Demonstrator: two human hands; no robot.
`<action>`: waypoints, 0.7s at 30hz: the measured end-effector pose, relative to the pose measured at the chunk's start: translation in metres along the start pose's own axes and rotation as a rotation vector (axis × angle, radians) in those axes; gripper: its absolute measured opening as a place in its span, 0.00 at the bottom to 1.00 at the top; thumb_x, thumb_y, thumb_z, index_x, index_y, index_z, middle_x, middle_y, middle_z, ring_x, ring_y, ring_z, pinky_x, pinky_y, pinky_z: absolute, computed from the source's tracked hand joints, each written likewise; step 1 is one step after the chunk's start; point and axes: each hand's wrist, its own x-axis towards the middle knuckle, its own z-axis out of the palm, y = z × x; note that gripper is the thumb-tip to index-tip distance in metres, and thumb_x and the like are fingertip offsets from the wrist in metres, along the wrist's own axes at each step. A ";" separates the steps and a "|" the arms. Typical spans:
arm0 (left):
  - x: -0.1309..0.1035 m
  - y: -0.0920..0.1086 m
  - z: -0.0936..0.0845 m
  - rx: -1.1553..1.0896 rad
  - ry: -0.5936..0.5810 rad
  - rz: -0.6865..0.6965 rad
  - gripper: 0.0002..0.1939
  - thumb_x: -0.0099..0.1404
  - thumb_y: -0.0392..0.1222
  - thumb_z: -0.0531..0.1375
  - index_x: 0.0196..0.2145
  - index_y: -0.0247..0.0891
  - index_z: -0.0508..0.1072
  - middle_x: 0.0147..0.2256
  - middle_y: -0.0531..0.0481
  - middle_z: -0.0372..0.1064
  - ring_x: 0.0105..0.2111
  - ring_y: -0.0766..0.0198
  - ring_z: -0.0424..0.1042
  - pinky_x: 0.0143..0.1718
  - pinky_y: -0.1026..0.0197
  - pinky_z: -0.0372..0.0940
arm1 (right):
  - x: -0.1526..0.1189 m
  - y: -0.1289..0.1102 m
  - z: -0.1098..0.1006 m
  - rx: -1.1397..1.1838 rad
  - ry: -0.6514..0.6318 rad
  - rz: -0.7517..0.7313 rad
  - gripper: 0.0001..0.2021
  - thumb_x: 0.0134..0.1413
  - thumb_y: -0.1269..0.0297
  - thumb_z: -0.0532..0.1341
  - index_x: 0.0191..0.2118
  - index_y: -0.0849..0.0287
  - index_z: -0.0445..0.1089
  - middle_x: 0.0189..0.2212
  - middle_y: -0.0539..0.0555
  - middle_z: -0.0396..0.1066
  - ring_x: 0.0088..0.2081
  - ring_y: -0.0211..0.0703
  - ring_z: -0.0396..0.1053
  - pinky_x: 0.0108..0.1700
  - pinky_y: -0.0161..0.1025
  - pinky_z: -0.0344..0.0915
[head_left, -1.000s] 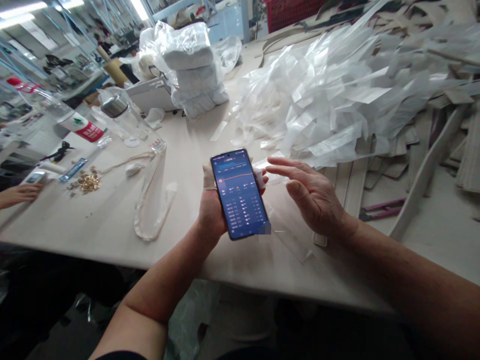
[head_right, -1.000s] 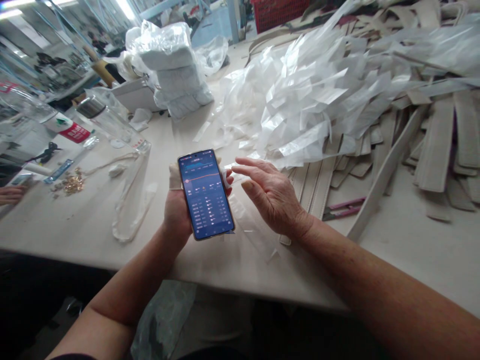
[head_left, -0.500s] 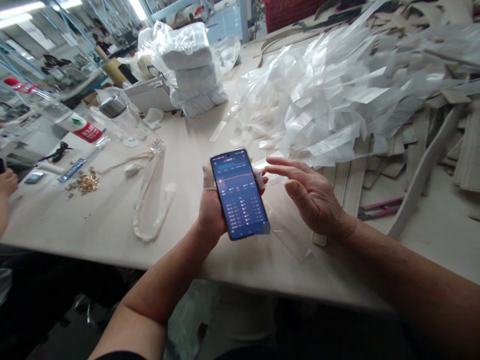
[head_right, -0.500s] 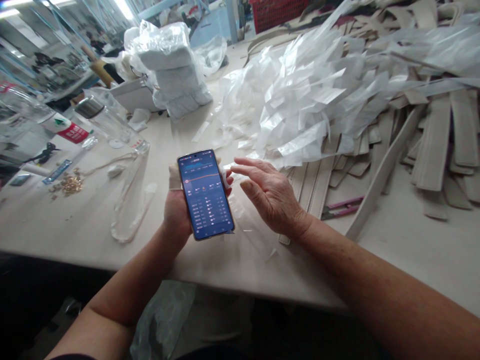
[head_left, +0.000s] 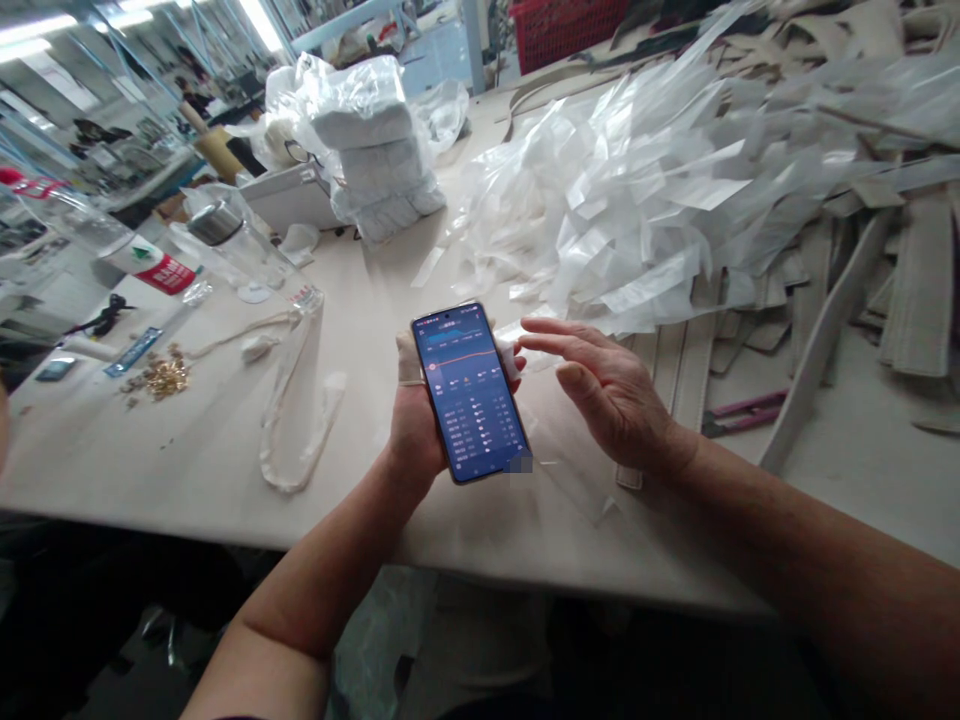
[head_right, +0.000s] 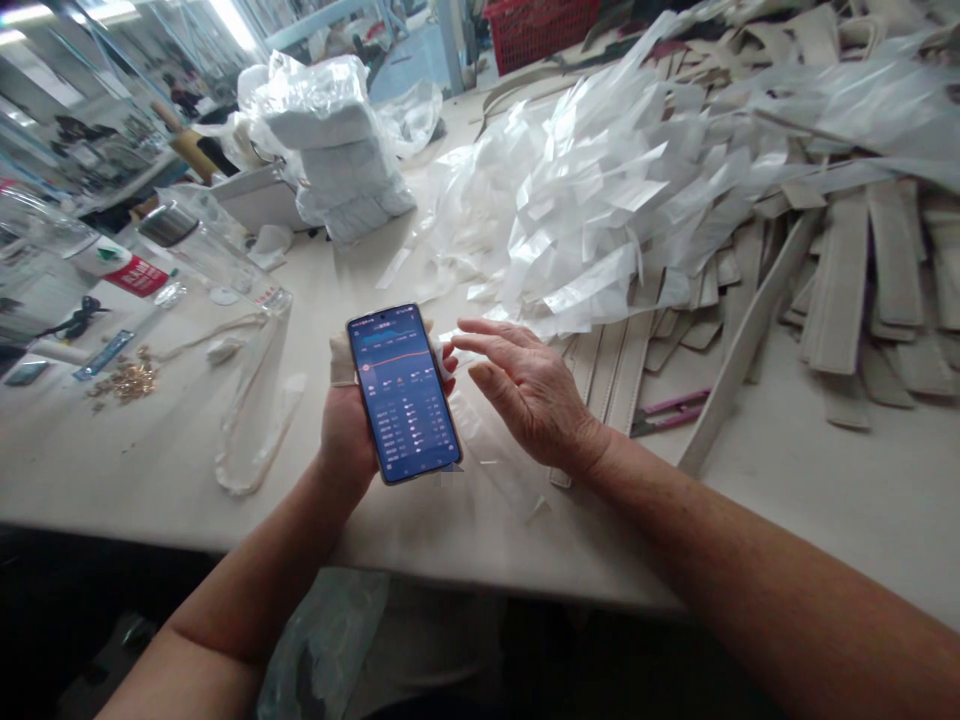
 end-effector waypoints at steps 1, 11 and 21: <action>0.000 0.000 0.000 -0.002 0.001 0.000 0.48 0.70 0.75 0.39 0.61 0.30 0.72 0.45 0.36 0.80 0.49 0.50 0.80 0.55 0.51 0.73 | 0.000 0.000 0.000 0.002 -0.001 0.001 0.27 0.72 0.43 0.51 0.55 0.57 0.76 0.58 0.61 0.73 0.61 0.53 0.70 0.64 0.56 0.64; 0.001 0.000 -0.002 -0.004 0.006 -0.010 0.48 0.69 0.76 0.41 0.60 0.29 0.72 0.47 0.34 0.79 0.52 0.48 0.78 0.56 0.50 0.72 | 0.000 0.001 -0.001 0.001 -0.004 0.000 0.27 0.72 0.43 0.50 0.55 0.58 0.76 0.58 0.62 0.73 0.61 0.54 0.69 0.64 0.56 0.64; 0.001 0.000 -0.001 -0.016 0.000 -0.012 0.49 0.69 0.76 0.40 0.62 0.30 0.71 0.49 0.36 0.79 0.56 0.47 0.76 0.58 0.48 0.71 | 0.000 0.000 0.000 -0.010 -0.001 -0.013 0.26 0.72 0.43 0.51 0.56 0.57 0.76 0.58 0.61 0.73 0.60 0.54 0.70 0.63 0.56 0.65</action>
